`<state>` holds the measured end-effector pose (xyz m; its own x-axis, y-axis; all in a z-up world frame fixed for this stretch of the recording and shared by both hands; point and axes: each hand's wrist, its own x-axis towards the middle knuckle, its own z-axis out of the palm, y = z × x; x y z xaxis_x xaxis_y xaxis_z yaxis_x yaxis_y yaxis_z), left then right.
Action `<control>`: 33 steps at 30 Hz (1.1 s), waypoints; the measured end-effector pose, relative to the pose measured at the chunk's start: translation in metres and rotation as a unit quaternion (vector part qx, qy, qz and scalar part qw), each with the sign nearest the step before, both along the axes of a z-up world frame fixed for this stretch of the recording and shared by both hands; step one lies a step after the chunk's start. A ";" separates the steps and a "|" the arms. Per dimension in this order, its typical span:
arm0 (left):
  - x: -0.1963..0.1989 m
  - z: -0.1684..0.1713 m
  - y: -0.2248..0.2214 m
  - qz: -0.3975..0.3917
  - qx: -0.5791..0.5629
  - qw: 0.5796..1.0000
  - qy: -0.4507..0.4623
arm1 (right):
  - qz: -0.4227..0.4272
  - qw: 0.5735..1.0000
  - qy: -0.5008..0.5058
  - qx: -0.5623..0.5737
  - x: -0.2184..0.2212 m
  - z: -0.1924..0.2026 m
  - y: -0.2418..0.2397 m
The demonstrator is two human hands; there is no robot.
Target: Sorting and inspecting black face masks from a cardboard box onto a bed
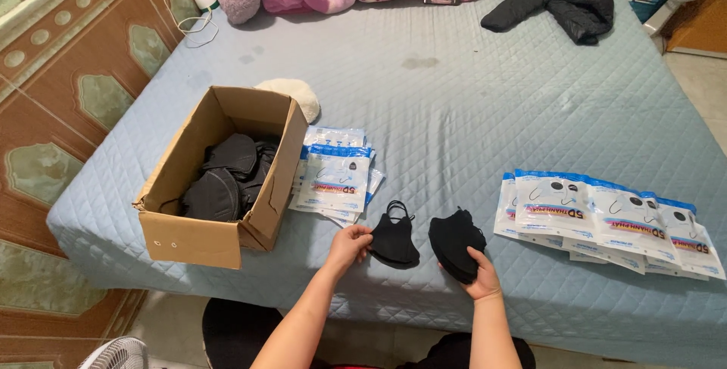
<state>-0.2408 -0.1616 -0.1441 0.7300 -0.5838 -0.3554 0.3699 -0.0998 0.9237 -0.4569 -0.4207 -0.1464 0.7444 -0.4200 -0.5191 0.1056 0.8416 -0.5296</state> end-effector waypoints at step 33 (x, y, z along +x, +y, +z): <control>-0.011 0.047 0.007 -0.012 0.121 0.992 -0.046 | 0.081 0.996 0.044 0.012 0.004 0.008 0.003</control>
<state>-0.2515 -0.1544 -0.0971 0.7531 -0.5071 -0.4192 0.2797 -0.3299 0.9016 -0.4525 -0.4178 -0.1385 0.7518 -0.2853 -0.5945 -0.0784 0.8565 -0.5102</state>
